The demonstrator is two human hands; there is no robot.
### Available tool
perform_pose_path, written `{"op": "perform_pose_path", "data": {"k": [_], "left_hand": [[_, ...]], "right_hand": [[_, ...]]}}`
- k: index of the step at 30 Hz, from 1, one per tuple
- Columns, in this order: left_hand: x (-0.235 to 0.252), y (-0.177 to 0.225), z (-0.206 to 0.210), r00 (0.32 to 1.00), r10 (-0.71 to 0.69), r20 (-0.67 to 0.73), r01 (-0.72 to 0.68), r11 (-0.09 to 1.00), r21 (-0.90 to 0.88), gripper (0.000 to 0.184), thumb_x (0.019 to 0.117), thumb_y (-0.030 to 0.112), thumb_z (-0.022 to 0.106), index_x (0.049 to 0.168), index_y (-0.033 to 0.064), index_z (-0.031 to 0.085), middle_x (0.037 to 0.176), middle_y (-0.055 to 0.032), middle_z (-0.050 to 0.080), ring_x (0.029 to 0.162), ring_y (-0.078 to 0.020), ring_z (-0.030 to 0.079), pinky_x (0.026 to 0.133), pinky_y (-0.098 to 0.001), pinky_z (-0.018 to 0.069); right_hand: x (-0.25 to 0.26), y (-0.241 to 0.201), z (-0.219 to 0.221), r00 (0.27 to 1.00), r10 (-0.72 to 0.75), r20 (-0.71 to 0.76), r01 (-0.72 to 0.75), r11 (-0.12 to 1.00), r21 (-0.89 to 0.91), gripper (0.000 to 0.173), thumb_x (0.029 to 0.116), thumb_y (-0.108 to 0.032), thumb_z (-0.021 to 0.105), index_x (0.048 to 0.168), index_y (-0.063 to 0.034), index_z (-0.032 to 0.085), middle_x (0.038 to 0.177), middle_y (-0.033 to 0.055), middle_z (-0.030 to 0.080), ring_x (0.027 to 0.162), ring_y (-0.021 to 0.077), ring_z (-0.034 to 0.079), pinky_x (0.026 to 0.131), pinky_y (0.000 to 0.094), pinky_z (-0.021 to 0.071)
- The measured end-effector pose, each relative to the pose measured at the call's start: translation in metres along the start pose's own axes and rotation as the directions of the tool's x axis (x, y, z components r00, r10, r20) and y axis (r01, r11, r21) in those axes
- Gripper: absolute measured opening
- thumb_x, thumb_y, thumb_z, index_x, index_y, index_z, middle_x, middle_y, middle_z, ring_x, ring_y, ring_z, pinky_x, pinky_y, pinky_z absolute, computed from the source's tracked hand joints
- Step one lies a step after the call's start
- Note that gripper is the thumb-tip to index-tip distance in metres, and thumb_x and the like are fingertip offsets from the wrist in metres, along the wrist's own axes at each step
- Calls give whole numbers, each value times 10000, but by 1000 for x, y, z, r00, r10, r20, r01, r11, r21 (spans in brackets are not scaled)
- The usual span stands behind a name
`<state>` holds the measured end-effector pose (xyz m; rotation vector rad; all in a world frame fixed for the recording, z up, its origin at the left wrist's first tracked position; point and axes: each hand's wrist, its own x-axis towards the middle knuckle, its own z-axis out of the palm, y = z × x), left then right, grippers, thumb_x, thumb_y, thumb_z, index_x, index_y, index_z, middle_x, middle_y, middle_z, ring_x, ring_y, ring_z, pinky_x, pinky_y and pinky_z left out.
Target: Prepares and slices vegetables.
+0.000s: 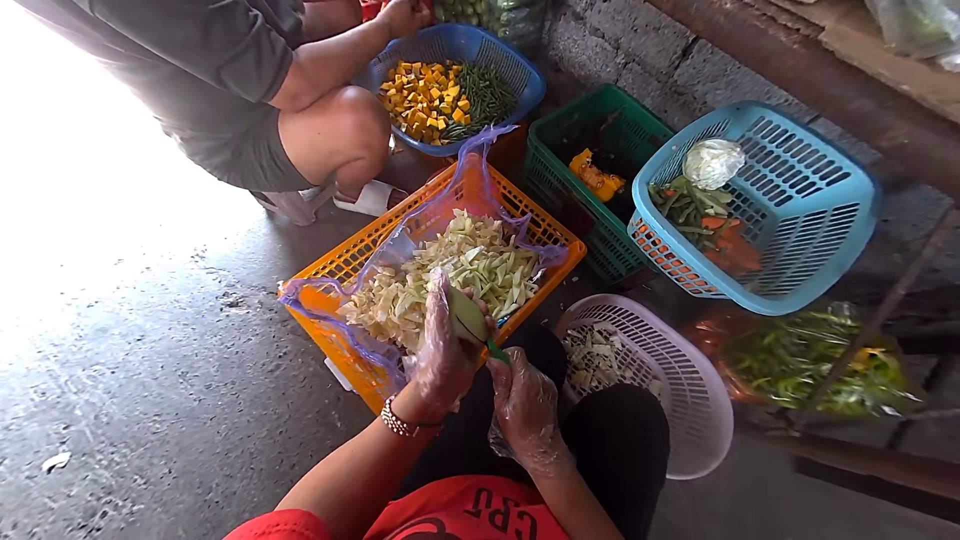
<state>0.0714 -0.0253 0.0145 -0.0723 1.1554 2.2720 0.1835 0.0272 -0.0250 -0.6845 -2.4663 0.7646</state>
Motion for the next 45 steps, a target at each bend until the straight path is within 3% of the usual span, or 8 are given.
{"op": "perform_pose_path", "data": {"k": [3, 9, 12, 16, 19, 26, 39, 45], "left_hand": [[-2, -11, -5, 966, 230, 116, -249, 950, 187, 465, 1081, 485, 217, 1090, 108, 489, 798, 59, 665, 722, -71, 664, 699, -231, 573], [3, 6, -5, 994, -92, 54, 96, 992, -79, 565, 1074, 558, 197, 1033, 82, 499, 750, -48, 655, 643, -167, 675, 637, -307, 607], [4, 4, -8, 992, -55, 115, 60, 997, -38, 559, 1062, 576, 257, 1040, 83, 519, 776, -39, 669, 698, -169, 687, 709, -334, 611], [7, 6, -16, 974, 29, 226, -88, 963, 256, 534, 1075, 473, 254, 1311, 45, 471, 1019, -35, 696, 967, -171, 683, 874, -366, 570], [2, 8, -12, 987, 91, 133, -120, 966, 231, 698, 999, 479, 486, 1500, 43, 269, 1206, -97, 615, 1050, -197, 661, 888, -367, 576], [3, 22, 3, 995, -6, 98, 2, 999, 41, 391, 964, 119, 574, 1327, 35, 454, 945, -85, 686, 823, -185, 706, 755, -343, 616], [9, 38, 15, 978, -83, 190, 66, 993, 93, 297, 952, 41, 565, 1246, 16, 528, 868, -85, 679, 748, -178, 693, 719, -327, 611], [1, 19, 28, 993, 113, 23, -110, 991, -78, 309, 972, 45, 546, 1274, 4, 493, 900, -86, 676, 808, -181, 694, 801, -350, 602]], "right_hand": [[1, 0, -1, 1000, 8, 12, -8, 1000, 12, 494, 1022, -407, 458, 952, 21, 694, 677, 107, 658, 595, 242, 677, 517, 395, 531], [1, 5, 3, 998, -39, -40, 37, 998, -49, 481, 1008, -411, 476, 914, 6, 696, 666, 93, 661, 576, 228, 676, 491, 377, 523], [3, 3, 0, 1000, 2, 7, -2, 1000, -19, 490, 1023, -417, 463, 945, 7, 695, 672, 100, 656, 594, 241, 676, 515, 393, 528], [3, 8, -5, 1000, 24, 18, -24, 999, 41, 517, 1017, -453, 475, 991, 7, 710, 718, 99, 683, 625, 224, 685, 548, 396, 545], [6, 11, -7, 999, 2, -37, 0, 999, 37, 480, 987, -451, 546, 1022, -8, 727, 779, 92, 723, 657, 205, 709, 566, 388, 569], [23, 17, -19, 957, -244, -158, 233, 969, -87, 461, 957, -469, 604, 1019, -39, 759, 856, 82, 758, 715, 195, 735, 599, 356, 592], [41, 19, -36, 904, -390, -172, 354, 912, -207, 523, 998, -511, 520, 999, -45, 757, 817, 85, 752, 659, 199, 720, 551, 345, 566], [41, 15, -28, 928, -304, -216, 271, 948, -169, 505, 982, -491, 546, 1005, -27, 745, 812, 94, 748, 665, 194, 722, 555, 348, 567]]}}
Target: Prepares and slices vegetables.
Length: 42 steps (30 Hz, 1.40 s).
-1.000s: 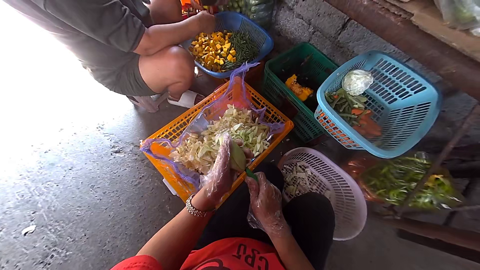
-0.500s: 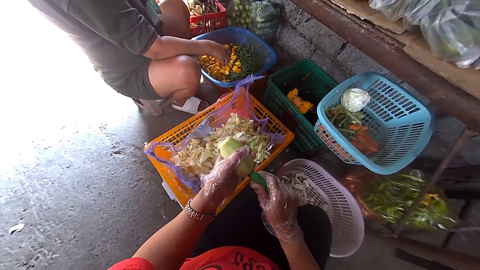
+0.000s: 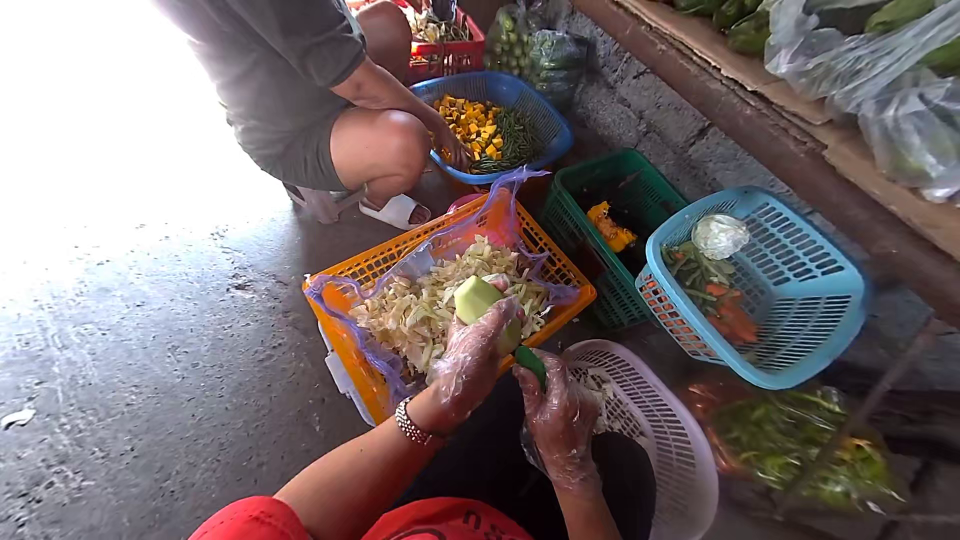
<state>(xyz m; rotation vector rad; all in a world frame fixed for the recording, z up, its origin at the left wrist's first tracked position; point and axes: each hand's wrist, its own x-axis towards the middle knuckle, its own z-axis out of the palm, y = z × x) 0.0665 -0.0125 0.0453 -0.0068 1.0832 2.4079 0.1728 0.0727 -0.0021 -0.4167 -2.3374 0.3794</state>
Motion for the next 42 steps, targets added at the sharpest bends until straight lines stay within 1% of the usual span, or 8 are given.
{"op": "perform_pose_path", "data": {"k": [6, 12, 18, 23, 29, 34, 37, 42], "left_hand": [[4, 15, -7, 962, -229, 147, 207, 966, 154, 296, 929, 36, 606, 1218, 4, 555, 907, -82, 682, 798, -168, 688, 754, -322, 599], [-2, 1, -3, 996, -47, 81, 46, 999, 11, 368, 925, 54, 605, 1271, -12, 498, 953, -107, 680, 850, -194, 696, 816, -357, 599], [-4, 16, -14, 944, -270, 190, 247, 959, 137, 344, 903, 39, 642, 1235, 20, 554, 960, -75, 694, 827, -158, 693, 751, -312, 602], [-11, 1, -5, 989, -51, 140, 52, 999, -4, 339, 916, 39, 619, 1233, -9, 509, 948, -93, 678, 840, -173, 690, 781, -332, 597], [-6, 14, -20, 925, -305, 227, 283, 951, 126, 407, 893, 64, 654, 1276, 9, 527, 993, -103, 694, 878, -199, 699, 808, -369, 603], [-11, 4, -10, 982, -151, 115, 142, 986, 82, 402, 894, 43, 654, 1265, -20, 512, 1030, -121, 692, 908, -196, 701, 815, -351, 602], [-20, -10, -13, 983, -178, 41, 176, 984, 31, 435, 919, 36, 640, 1324, -23, 494, 1058, -134, 690, 904, -223, 706, 805, -381, 610], [-8, -13, -44, 927, -359, 106, 366, 929, -58, 383, 1031, 113, 532, 1395, 42, 434, 1054, -121, 695, 928, -240, 715, 825, -397, 608]], "right_hand": [[5, 24, -10, 990, -134, 41, 135, 991, -23, 576, 1016, -537, 466, 1010, -35, 749, 839, 104, 755, 685, 215, 729, 564, 368, 575], [3, 6, 0, 1000, -2, -9, 2, 1000, 14, 546, 989, -511, 514, 998, -17, 745, 802, 96, 747, 671, 195, 726, 566, 362, 574], [11, 36, -13, 980, -195, 46, 194, 981, 30, 601, 1028, -564, 435, 1004, -51, 749, 839, 93, 753, 690, 203, 725, 579, 355, 578], [5, 15, -2, 999, -35, -9, 35, 998, 49, 559, 1003, -515, 496, 1010, -15, 745, 837, 106, 752, 700, 194, 731, 591, 358, 584], [12, 35, -12, 985, -171, 27, 171, 985, 16, 599, 1024, -566, 443, 1011, -54, 753, 852, 96, 760, 708, 200, 734, 585, 355, 580], [6, 15, -6, 998, 40, 57, -42, 999, 35, 530, 994, -501, 522, 1030, -19, 740, 824, 99, 747, 688, 205, 727, 573, 379, 577], [21, 10, -15, 915, 371, 158, -392, 909, 141, 429, 1030, -304, 549, 1162, 91, 655, 882, 212, 710, 768, 330, 711, 693, 535, 569], [40, 27, -37, 855, 401, 330, -496, 820, 287, 486, 968, -379, 612, 1196, 49, 628, 930, 124, 671, 799, 161, 627, 735, 379, 531]]}}
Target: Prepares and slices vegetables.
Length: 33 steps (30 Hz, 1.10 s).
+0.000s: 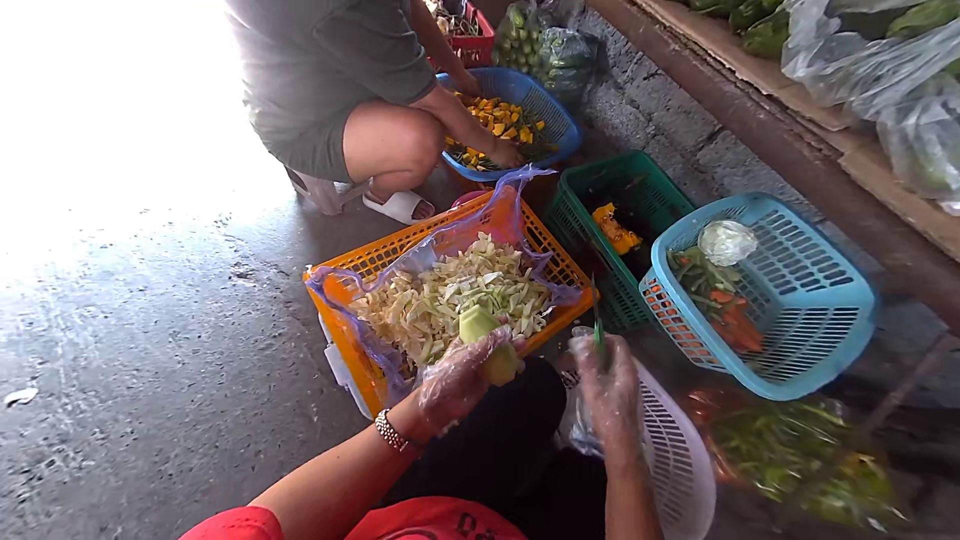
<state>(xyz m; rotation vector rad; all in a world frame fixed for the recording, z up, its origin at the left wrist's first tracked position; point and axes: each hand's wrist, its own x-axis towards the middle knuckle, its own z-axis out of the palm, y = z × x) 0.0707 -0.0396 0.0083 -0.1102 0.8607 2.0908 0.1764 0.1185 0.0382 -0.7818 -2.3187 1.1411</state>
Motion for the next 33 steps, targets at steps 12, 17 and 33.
{"op": "perform_pose_path", "data": {"k": [12, 17, 33], "left_hand": [[1, 5, 8, 978, 19, 210, -56, 984, 168, 484, 1096, 420, 176, 1411, 99, 355, 1125, -36, 663, 1013, -141, 669, 857, -344, 578], [9, 6, 9, 993, -6, 121, -44, 913, 406, 455, 1060, 179, 476, 1461, 61, 296, 1169, -92, 617, 1027, -172, 670, 868, -356, 588], [17, 39, -36, 955, 202, -219, -159, 967, 200, 498, 1031, 28, 474, 1485, 155, 315, 1197, -145, 599, 971, -238, 679, 813, -387, 592]], "right_hand": [[-25, 13, 55, 964, -245, 105, 217, 950, 224, 633, 833, -226, 795, 1353, 72, 589, 1305, 217, 646, 1202, 197, 640, 1047, 327, 506], [-24, 9, 35, 991, 12, 137, -51, 958, 284, 564, 873, -320, 747, 1281, 51, 626, 1100, 67, 721, 964, 2, 666, 885, 214, 552], [28, 4, 37, 958, 225, 179, -217, 974, -65, 453, 918, -204, 723, 1295, 17, 603, 1119, 199, 682, 1029, 268, 659, 914, 471, 517]]}}
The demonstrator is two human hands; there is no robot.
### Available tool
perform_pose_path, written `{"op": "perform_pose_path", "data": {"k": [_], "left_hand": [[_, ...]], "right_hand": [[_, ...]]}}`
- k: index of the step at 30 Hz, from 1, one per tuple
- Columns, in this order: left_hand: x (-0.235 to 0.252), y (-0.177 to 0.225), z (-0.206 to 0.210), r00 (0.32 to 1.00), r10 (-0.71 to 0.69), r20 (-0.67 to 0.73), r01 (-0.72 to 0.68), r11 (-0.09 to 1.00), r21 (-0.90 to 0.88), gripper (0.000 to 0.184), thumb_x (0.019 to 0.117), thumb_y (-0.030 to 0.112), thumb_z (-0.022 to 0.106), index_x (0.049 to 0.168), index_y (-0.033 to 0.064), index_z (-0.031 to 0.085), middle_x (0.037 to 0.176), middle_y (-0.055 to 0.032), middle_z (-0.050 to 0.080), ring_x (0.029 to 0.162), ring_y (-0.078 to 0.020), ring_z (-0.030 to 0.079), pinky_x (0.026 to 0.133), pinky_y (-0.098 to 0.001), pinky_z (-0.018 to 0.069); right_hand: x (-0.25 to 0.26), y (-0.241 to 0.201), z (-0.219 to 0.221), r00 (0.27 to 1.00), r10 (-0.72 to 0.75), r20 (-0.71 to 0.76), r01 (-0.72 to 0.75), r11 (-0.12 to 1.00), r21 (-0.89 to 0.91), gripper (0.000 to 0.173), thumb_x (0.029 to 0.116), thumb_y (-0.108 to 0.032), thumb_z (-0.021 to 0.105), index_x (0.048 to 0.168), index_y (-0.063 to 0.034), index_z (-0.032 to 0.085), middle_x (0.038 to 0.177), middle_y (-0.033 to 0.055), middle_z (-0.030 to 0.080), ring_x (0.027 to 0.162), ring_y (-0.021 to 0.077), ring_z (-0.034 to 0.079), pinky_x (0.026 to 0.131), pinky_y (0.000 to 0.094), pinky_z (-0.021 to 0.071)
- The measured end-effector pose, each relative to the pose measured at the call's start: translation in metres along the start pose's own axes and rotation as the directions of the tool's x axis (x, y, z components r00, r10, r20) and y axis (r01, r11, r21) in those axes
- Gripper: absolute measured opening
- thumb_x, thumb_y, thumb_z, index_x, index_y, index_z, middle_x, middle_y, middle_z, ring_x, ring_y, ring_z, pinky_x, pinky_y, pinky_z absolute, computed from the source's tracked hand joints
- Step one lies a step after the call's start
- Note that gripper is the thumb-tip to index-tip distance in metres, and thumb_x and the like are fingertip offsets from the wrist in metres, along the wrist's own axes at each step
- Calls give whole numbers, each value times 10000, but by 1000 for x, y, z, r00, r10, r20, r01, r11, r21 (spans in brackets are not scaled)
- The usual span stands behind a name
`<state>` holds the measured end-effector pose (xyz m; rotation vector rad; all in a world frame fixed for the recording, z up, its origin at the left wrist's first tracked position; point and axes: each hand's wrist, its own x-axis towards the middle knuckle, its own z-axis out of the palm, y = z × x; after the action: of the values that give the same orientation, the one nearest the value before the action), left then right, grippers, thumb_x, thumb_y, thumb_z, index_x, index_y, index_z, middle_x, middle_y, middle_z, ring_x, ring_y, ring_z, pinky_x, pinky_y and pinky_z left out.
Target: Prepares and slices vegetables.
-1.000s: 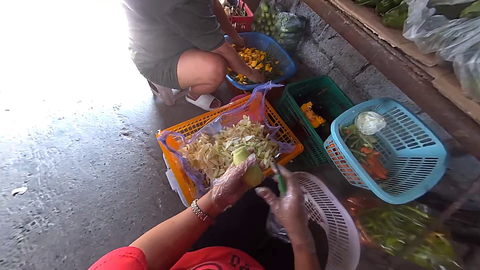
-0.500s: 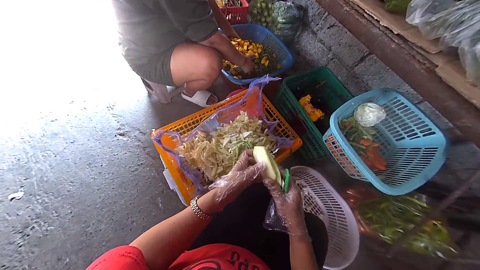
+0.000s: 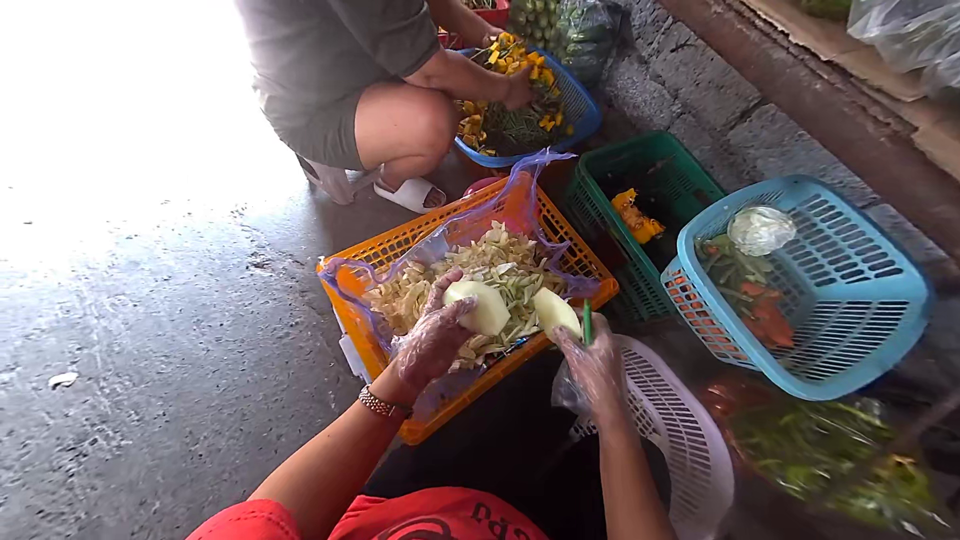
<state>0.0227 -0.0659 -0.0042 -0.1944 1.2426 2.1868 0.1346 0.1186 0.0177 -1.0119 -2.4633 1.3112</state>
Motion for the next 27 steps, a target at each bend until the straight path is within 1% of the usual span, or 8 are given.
{"op": "perform_pose_path", "data": {"k": [7, 9, 11, 14, 18, 22, 24, 27], "left_hand": [[4, 4, -15, 994, 35, -102, -20, 989, 147, 177, 1001, 62, 580, 1122, 86, 453, 935, -55, 639, 770, -122, 654, 653, -271, 560], [4, 8, -15, 995, -39, -93, 48, 994, 98, 141, 1031, 64, 527, 1130, 86, 431, 930, -55, 624, 743, -116, 642, 643, -265, 560], [2, 11, -13, 995, -71, -72, 76, 994, 74, 332, 1029, 49, 511, 1333, 86, 383, 1065, -105, 620, 820, -163, 669, 697, -301, 587], [1, 14, -8, 996, -86, 35, 82, 992, 98, 597, 995, 27, 474, 1542, 149, 267, 1283, -151, 558, 984, -221, 667, 802, -351, 592], [5, 10, 1, 988, -44, 149, 30, 995, 93, 470, 1011, 130, 375, 1481, 129, 370, 1163, -65, 597, 910, -136, 646, 746, -285, 571], [0, 10, 14, 994, 50, 97, -63, 987, 144, 332, 1082, 175, 365, 1395, 86, 431, 1045, -35, 613, 776, -89, 629, 641, -237, 545], [-2, 12, 12, 991, 116, 66, -125, 978, 165, 278, 1075, 152, 378, 1311, 36, 467, 944, -31, 619, 685, -82, 621, 600, -230, 550], [-4, 15, 10, 991, 130, -34, -122, 978, 168, 233, 1087, 146, 391, 1279, 32, 456, 898, -29, 606, 650, -78, 606, 589, -230, 545]], "right_hand": [[53, -14, 38, 897, 115, 427, 52, 932, -359, 484, 1001, -281, 628, 1393, -6, 557, 1329, 249, 607, 1265, 372, 568, 1079, 540, 411], [54, -9, 40, 927, 74, 369, 67, 932, -356, 544, 996, -277, 637, 1458, -22, 505, 1400, 246, 568, 1314, 377, 542, 1104, 537, 405], [48, -6, 36, 967, 0, 253, 67, 964, -258, 590, 996, -310, 642, 1470, -3, 474, 1421, 251, 545, 1311, 376, 541, 1100, 526, 418], [17, -11, 29, 986, -41, 162, 48, 998, -44, 538, 1037, -331, 559, 1415, 46, 495, 1253, 261, 629, 1147, 355, 629, 1001, 519, 485], [-34, -15, 38, 970, -192, 151, 168, 973, 156, 397, 1063, -213, 433, 1312, 57, 584, 929, 121, 661, 807, 160, 631, 774, 349, 540], [-50, -15, 56, 970, -219, 104, 191, 955, 225, 416, 1069, -218, 441, 1361, 58, 546, 1031, 141, 662, 797, 115, 613, 756, 306, 532], [-54, -17, 60, 970, -235, 65, 218, 956, 198, 418, 1066, -215, 453, 1357, 66, 558, 1133, 177, 680, 930, 141, 655, 859, 319, 535], [-63, -21, 66, 962, -265, 64, 256, 959, 121, 419, 1061, -248, 456, 1293, 64, 613, 1064, 177, 703, 926, 186, 678, 859, 369, 541]]}}
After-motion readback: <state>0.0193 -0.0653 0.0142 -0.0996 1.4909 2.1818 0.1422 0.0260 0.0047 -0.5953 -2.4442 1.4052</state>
